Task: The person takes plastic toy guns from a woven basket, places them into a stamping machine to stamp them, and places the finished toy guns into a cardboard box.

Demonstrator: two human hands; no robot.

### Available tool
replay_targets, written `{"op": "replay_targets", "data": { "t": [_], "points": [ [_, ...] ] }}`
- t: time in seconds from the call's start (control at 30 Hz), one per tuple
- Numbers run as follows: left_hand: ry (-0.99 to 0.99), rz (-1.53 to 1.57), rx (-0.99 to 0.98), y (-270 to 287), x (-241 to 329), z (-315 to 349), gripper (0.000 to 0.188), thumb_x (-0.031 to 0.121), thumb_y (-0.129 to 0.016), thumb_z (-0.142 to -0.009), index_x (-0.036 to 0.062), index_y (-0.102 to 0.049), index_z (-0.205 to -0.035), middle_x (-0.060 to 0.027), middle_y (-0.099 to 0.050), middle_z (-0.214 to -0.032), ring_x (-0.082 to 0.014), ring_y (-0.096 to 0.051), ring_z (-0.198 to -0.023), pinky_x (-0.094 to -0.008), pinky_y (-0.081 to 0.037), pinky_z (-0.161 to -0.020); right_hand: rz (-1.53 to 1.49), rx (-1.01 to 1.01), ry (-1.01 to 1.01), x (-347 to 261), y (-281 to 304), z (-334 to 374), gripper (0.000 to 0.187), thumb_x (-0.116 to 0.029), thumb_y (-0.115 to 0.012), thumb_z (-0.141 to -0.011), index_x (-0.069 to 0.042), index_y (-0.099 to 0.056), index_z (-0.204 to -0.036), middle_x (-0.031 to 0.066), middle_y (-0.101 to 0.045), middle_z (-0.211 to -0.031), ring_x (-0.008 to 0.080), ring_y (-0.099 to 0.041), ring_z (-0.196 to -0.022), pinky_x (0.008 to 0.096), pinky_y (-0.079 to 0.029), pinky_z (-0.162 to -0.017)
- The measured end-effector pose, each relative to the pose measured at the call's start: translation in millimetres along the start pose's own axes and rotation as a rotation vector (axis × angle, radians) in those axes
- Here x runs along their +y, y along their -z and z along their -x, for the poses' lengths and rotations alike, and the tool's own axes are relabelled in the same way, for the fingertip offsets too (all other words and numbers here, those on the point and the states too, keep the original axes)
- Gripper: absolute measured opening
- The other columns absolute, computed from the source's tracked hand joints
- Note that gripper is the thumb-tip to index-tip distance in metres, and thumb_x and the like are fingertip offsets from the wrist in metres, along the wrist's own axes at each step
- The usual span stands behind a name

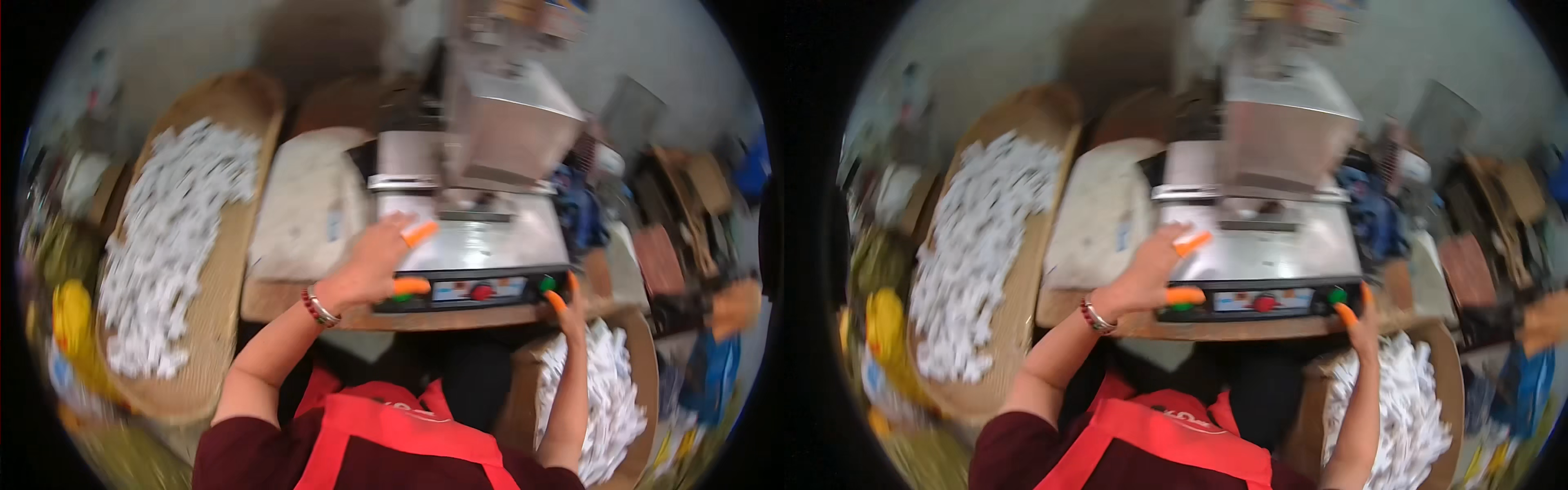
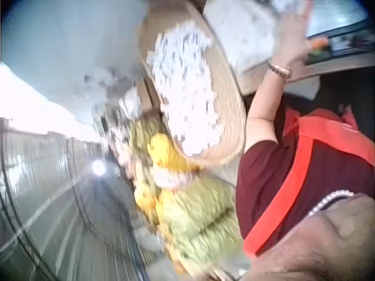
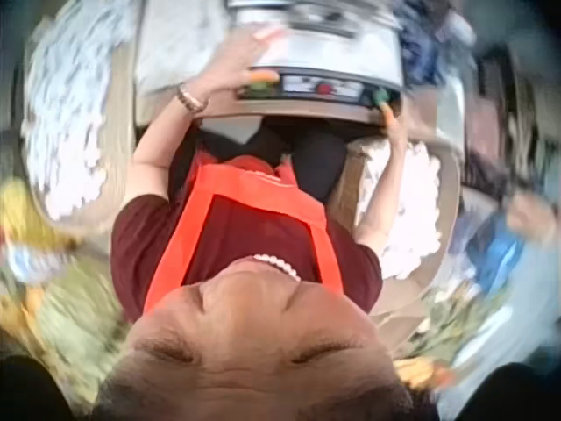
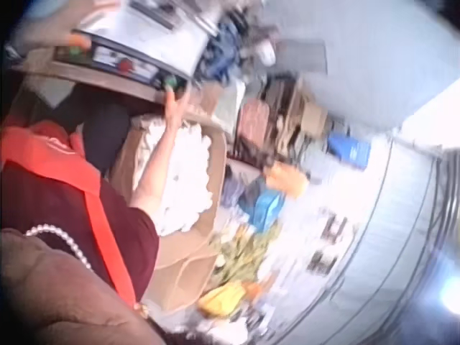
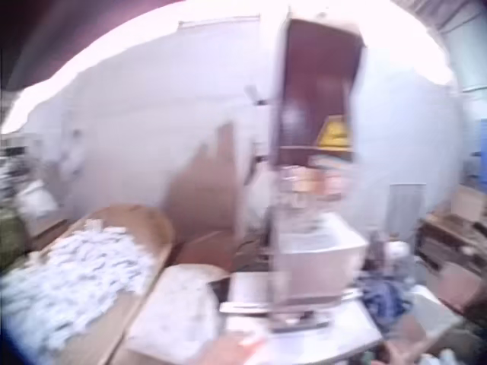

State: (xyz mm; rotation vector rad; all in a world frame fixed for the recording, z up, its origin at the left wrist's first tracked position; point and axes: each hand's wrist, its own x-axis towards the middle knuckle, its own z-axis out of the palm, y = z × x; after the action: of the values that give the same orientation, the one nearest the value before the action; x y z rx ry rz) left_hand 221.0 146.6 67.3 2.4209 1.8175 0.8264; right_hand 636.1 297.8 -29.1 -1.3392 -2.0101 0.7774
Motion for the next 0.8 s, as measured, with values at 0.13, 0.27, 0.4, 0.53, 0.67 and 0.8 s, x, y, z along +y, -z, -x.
{"op": "replay_targets", "data": {
  "t": [0.13, 0.27, 0.4, 0.53, 0.67, 0.8],
  "points": [
    [-0.135, 0.041, 0.080, -23.7, -20.1, 39.2, 0.077, 0.042, -0.070, -0.078, 0.0156, -0.039, -0.144, -0.0189, -0.042, -0.140, -0.0379, -0.039, -0.129, -0.0484, -0.036, -0.102, 0.069, 0.179, -0.106, 18.7, -4.5, -4.5, 0.071, -0.031, -0.070, -0.086, 0.003, -0.039, -0.140, 0.0179, -0.044, -0.140, 0.0262, -0.041, -0.130, 0.0340, -0.029, -0.110],
    [0.002, 0.193, 0.286, 13.5, -39.0, 82.7, 0.039, 0.026, -0.069, -0.081, 0.0064, -0.062, -0.113, -0.0177, -0.054, -0.121, -0.0354, -0.050, -0.116, -0.0448, -0.041, -0.096, -0.103, 0.233, 0.127, 57.0, 4.3, -0.2, 0.065, -0.022, -0.064, -0.092, 0.002, -0.033, -0.144, 0.0188, -0.039, -0.145, 0.0281, -0.037, -0.134, 0.0365, -0.029, -0.110],
    [0.801, -0.257, 0.461, 84.5, -142.0, 252.7, 0.012, 0.015, -0.058, -0.081, 0.0039, -0.055, -0.083, -0.0177, -0.062, -0.089, -0.0368, -0.060, -0.088, -0.0455, -0.048, -0.072, 0.150, 0.300, 0.115, 75.5, 35.4, 15.4, 0.052, -0.028, -0.054, -0.097, 0.000, -0.042, -0.138, 0.0197, -0.047, -0.137, 0.0301, -0.049, -0.123, 0.0370, -0.039, -0.103],
    [1.556, -0.677, 0.120, 89.7, -240.9, 476.5, 0.023, 0.010, -0.055, -0.083, 0.0006, -0.056, -0.104, -0.0188, -0.061, -0.099, -0.0367, -0.061, -0.091, -0.0471, -0.051, -0.073, 0.183, 0.336, 0.084, 13.5, -5.4, 40.2, 0.047, -0.022, -0.063, -0.091, 0.003, -0.051, -0.128, 0.0214, -0.054, -0.125, 0.0311, -0.055, -0.112, 0.0378, -0.044, -0.097],
    [1.488, -0.795, 0.037, 68.6, -306.8, 541.6, 0.039, 0.018, -0.062, -0.081, 0.0084, -0.055, -0.118, -0.0108, -0.053, -0.112, -0.0291, -0.052, -0.107, -0.0422, -0.048, -0.077, 0.329, 0.338, 0.031, 61.9, 15.6, 34.8, 0.048, -0.029, -0.053, -0.097, 0.003, -0.048, -0.133, 0.0190, -0.051, -0.132, 0.0293, -0.051, -0.120, 0.0360, -0.039, -0.102],
    [1.612, -0.723, -0.051, 69.6, -321.7, 515.1, 0.063, 0.025, -0.071, -0.075, 0.0096, -0.047, -0.131, -0.0155, -0.058, -0.114, -0.0344, -0.052, -0.112, -0.0473, -0.046, -0.084, 0.316, 0.366, 0.094, -21.1, -18.7, 16.0, 0.045, -0.025, -0.053, -0.098, 0.002, -0.048, -0.133, 0.0174, -0.053, -0.131, 0.0270, -0.051, -0.120, 0.0360, -0.039, -0.103]
  ]
}}
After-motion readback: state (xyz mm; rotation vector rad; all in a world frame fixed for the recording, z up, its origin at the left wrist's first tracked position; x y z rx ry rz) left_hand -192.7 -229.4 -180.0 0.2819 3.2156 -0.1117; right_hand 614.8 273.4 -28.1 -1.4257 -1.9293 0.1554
